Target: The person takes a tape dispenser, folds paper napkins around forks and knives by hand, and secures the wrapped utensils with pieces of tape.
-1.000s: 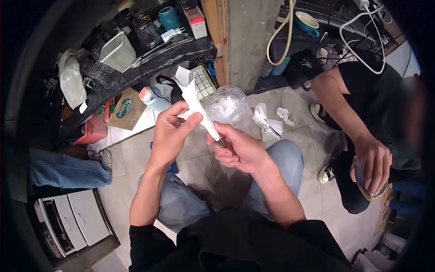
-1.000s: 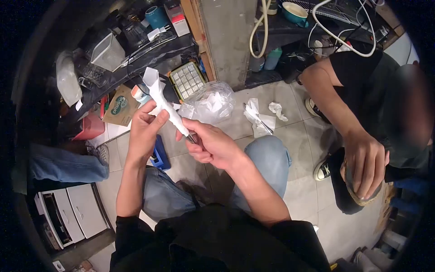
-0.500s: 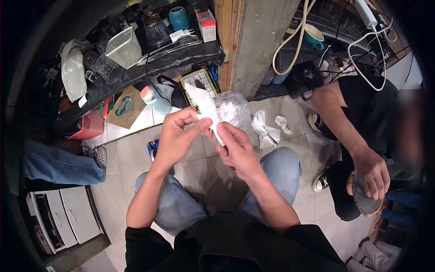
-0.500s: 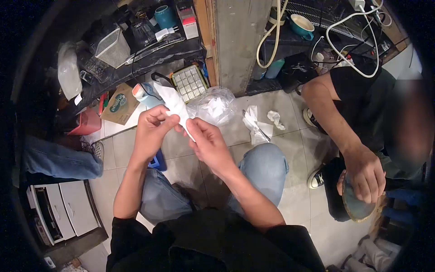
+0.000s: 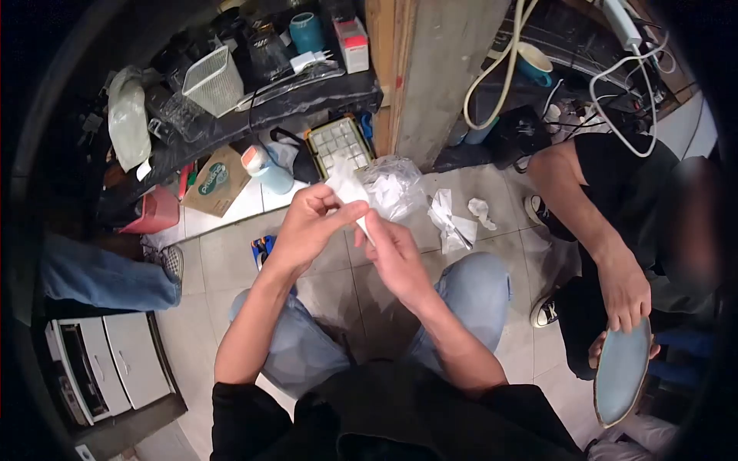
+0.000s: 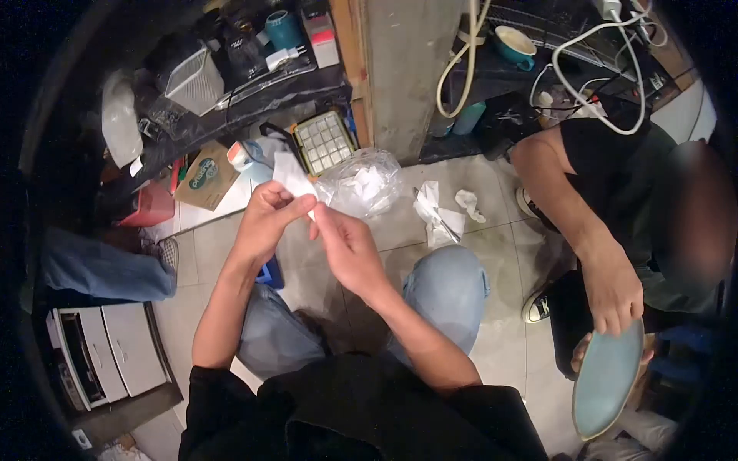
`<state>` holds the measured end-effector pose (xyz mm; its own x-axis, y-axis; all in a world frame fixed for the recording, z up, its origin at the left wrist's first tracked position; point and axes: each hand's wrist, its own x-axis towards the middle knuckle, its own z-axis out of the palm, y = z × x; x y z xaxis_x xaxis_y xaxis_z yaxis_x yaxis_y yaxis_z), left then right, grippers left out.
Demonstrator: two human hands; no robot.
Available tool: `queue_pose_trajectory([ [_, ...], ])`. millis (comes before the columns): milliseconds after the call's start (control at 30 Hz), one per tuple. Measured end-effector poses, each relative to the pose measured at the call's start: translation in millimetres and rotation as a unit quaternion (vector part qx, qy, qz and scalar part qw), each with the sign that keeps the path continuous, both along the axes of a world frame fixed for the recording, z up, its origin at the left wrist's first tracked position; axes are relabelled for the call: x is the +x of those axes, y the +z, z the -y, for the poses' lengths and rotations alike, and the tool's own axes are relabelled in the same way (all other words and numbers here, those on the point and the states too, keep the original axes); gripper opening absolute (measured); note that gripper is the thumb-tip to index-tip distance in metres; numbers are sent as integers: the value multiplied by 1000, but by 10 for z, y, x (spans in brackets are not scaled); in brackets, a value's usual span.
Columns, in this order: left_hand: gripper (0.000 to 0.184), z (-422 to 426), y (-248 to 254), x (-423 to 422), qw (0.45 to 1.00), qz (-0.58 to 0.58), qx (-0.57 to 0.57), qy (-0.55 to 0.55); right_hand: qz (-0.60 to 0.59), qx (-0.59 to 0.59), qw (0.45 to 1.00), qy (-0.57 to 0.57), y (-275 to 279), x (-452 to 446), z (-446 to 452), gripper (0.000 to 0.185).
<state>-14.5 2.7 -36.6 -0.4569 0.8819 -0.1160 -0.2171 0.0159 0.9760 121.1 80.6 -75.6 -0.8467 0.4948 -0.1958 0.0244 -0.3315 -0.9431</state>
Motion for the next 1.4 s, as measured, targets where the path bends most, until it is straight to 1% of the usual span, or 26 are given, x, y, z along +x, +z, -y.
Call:
queue_pose_trajectory([
  [33,21,0,69,8,1000,-21,-13,-8,-10,5,1000,-19,-19,-3,15,49],
  [67,23,-5,45,5,999,-36,-22,-4,21,-12,999,-29,-5,18,17,49],
  [100,18,45,61,-79,997,-40,-30,-56,55,-33,997,-32,26,29,32,49],
  [133,14,170,-106,-312,987,-96,-51,-114,86,-66,993,-53,112,27,82,49],
  [167,32,300,122,-335,985,-146,-64,-68,65,-79,992,-67,136,31,95,49],
  [233,37,688,145,-687,971,-218,-33,94,18,-147,988,-52,235,144,73,49],
  [267,36,934,108,-851,964,-187,-26,187,13,-177,982,-57,280,201,52,50],
  [300,36,1231,-18,-1037,971,-101,42,212,23,-169,982,-83,349,233,66,46],
  [333,31,1476,-241,-1198,961,-129,5,243,5,-162,982,-100,413,270,54,49],
  [400,27,1985,-980,-1332,929,-102,-178,308,-6,-160,980,-117,479,343,-24,52],
  [433,23,2359,-1610,-1398,904,-161,-252,306,-37,-173,979,-105,488,370,-66,51],
  [467,20,2630,-2200,-1339,884,-177,-269,339,-66,-188,975,-94,493,392,-79,50],
  [500,22,2948,-2763,-1330,856,-252,-331,307,-63,-193,974,-97,501,382,-83,50],
  [533,22,3133,-3089,-1201,860,-233,-349,291,-59,-191,974,-104,499,371,-86,50],
  [567,22,3111,-3220,-1047,844,-92,-405,339,-55,-188,974,-112,484,367,-89,50],
  [600,25,2987,-3192,-848,835,25,-384,393,-53,-190,973,-118,472,363,-81,50],
  [667,28,2980,-3344,-796,849,51,-423,313,-44,-171,978,-110,452,385,-64,50],
  [767,31,2993,-3485,-800,841,42,-455,288,-67,-144,983,-91,405,393,-58,51],
  [900,37,3202,-3767,-909,867,49,-414,272,-57,-141,985,-86,383,336,-75,52],
  [1033,34,3253,-3814,-889,863,43,-447,233,-40,-128,989,-64,380,303,-69,52],
  [1133,25,3239,-3785,-850,870,88,-416,249,-24,-125,988,-82,434,243,-44,53],
  [1200,19,3313,-3861,-794,891,169,-310,287,-8,-134,986,-100,426,244,-44,54],
  [1233,19,3216,-3679,-652,889,170,-318,283,-13,-129,987,-90,399,250,-47,54],
  [1300,17,2819,-3039,-306,863,164,-220,423,-15,-110,991,-73,346,263,-66,54],
  [1333,17,2883,-3112,-317,863,165,-225,421,-16,-101,993,-64,318,270,-74,55],
  [1400,17,3147,-3414,-342,873,174,-208,406,-87,-98,989,-61,295,249,-36,56],
])
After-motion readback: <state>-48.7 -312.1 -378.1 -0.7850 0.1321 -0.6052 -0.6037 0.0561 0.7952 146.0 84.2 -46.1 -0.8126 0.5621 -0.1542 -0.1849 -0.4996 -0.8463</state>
